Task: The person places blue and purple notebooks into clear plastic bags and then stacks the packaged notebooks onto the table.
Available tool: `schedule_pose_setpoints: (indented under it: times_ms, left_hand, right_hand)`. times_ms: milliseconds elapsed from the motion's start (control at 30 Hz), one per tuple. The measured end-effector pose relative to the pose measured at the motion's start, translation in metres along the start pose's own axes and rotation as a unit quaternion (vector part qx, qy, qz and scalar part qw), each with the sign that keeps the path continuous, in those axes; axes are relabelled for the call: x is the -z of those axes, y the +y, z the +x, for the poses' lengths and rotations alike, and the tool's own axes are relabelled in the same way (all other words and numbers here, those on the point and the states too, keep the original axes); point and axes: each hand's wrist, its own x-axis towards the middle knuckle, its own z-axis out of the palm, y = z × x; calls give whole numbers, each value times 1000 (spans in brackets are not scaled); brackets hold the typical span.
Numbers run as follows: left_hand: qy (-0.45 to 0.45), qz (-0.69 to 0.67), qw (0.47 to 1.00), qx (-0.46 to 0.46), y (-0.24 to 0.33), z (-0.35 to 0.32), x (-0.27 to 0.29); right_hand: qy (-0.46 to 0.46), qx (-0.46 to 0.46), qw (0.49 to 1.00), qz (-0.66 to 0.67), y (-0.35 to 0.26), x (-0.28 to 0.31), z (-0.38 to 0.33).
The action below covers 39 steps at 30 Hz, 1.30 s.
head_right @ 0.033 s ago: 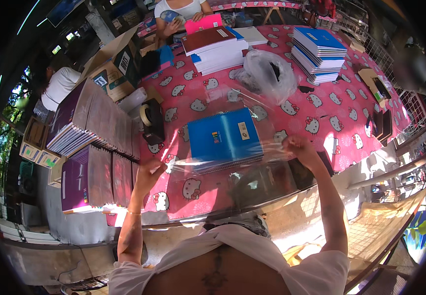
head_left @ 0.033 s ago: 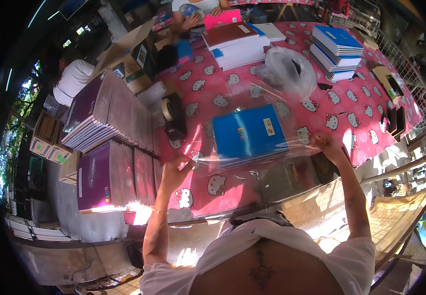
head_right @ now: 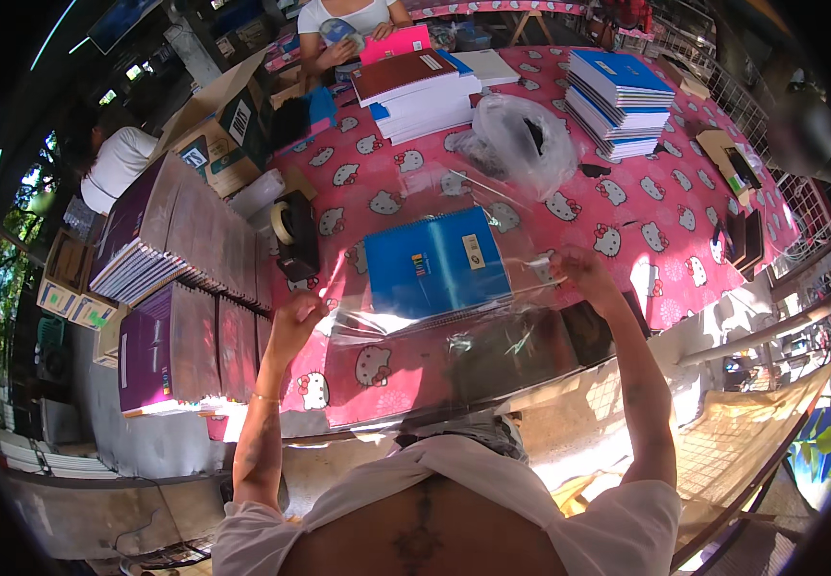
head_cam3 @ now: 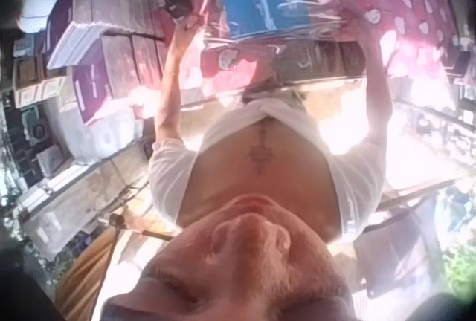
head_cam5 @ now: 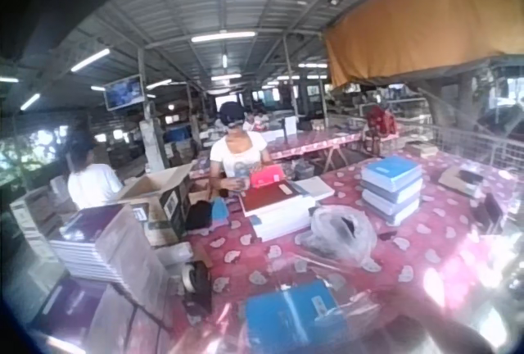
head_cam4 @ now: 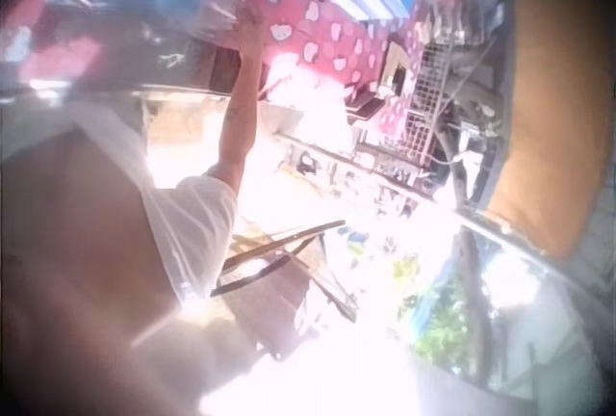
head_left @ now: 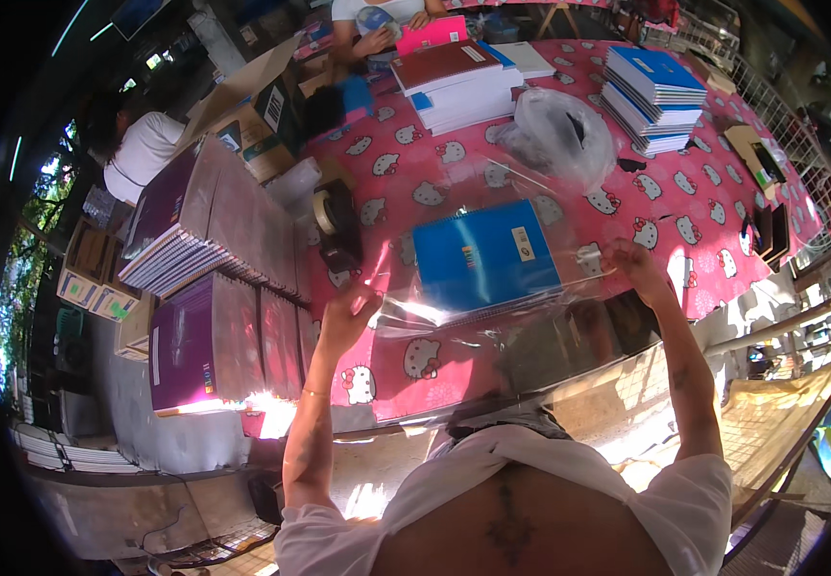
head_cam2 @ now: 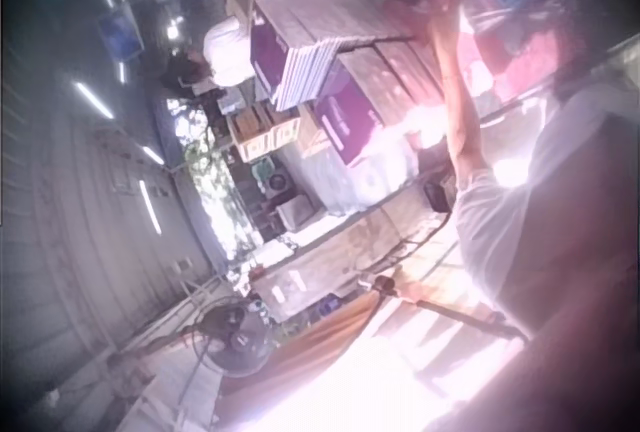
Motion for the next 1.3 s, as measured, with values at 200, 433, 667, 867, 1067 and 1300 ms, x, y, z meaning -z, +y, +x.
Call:
schedule_pose_setpoints:
  times_ms: [200,433,667,867,1067,1300]
  left_hand:
    - [-153,-364,867,303,-61,54,-47]
    - [-95,-420,837,337,-81,50,-72]
    - [-116,-449,820,334,-48,74,-77]
    - [-114,-396,841,351,-50,83,-68]
    - [-92,-351,890,277,-39,96,-60]
    - [-47,-182,963,195,-47,129,-7]
  right_hand:
    - [14,-177,972,151,28,-56,64]
    - [-101,-198,958,179,81,-52,82]
    - [-52,-211,966,141,52,-66,53]
    - [-24,-196,957,211,59,-72,54]
    - [-61,-132,987,63,51,-31,50]
    - [103,247,833,-484,-8,-169,-10]
